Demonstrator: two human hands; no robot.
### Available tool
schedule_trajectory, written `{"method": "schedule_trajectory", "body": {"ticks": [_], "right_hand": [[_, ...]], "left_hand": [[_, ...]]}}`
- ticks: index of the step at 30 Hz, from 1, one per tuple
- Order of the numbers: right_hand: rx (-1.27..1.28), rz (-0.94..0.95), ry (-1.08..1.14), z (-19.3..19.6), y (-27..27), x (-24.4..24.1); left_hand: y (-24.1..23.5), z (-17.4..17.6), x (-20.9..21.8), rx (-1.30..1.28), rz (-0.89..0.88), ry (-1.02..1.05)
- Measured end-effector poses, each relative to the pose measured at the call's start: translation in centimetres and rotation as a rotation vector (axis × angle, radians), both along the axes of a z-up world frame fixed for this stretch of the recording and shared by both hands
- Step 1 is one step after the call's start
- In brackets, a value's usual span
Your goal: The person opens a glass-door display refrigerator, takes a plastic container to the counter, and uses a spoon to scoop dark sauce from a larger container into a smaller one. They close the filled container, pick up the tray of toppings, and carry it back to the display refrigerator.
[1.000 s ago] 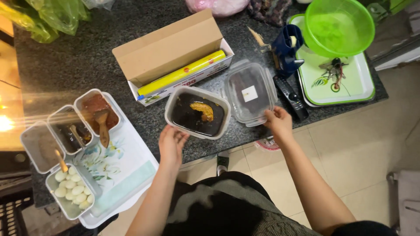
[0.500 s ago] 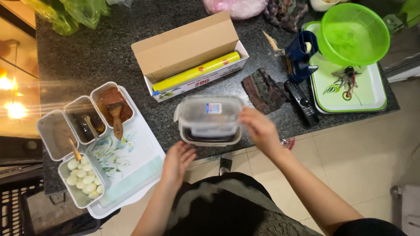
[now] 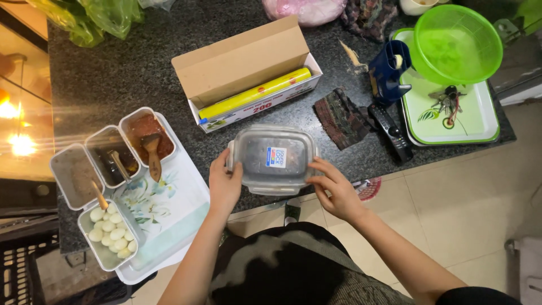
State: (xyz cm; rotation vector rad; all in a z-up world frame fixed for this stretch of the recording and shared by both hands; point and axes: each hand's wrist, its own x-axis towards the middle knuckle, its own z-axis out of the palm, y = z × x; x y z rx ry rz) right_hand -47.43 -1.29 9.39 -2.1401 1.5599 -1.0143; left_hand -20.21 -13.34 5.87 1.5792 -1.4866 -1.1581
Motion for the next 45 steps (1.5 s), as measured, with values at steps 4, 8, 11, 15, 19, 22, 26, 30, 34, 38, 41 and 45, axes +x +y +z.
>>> {"method": "schedule_trajectory", "body": {"ticks": [4,8,11,15,19,22,26,30,34,38,41,45], "right_hand": [[-0.014,-0.124,-0.024,-0.6,0.7,0.8],[0.112,-0.417,-0.261,-0.6,-0.6,3.0],[0.182,-0.587,-0.256,-3.2,-1.6,3.1],[0.210,-0.668,-0.031,-5.6,-2.3,2.6],[0.374,-0.723,-0.192,-6.5,-2.9,1.8],[0.512,-0.666,-0.369,-5.7,-3.4,0.4],[0.559,-0.502,-0.176,-4.0,-5.0,-1.2],[-0.080,-0.407,-0.002,-0.8,-8.6,0.5],[0.017,-0.141,0.039,-0.8,-12.4,2.8],[0.008,-0.109,0.215,-1.4,-13.5,4.0],[0.017,-0.122,0.228,-1.4,-13.9,3.9],[-0.015,-0.021,0.283,-3.1,-14.9,2.1]], "left_hand": [[0.5,0.1,0.3,-0.073,-0.057,-0.169],[0.2,0.3,0.7,-0.172,-0.096,-0.298],[-0.6,-1.4,1.3,-0.382,-0.179,-0.472],[-2.8,1.7,0.8,0.052,-0.240,-0.273],[-3.7,-1.9,2.2,0.202,-0.259,-0.109],[-3.6,-1.8,2.2,0.239,-0.221,-0.004],[0.7,1.1,0.0,-0.391,-0.233,-0.331],[2.8,5.8,-2.0,-0.481,-0.566,-0.480],[3.3,3.4,-2.5,-0.512,-0.683,-0.780],[4.0,1.1,-2.7,-0.785,-0.660,-1.170],[4.2,1.7,-3.2,-0.779,-0.602,-1.157],[7.8,-0.2,-5.1,-0.635,-0.356,-1.195]]}}
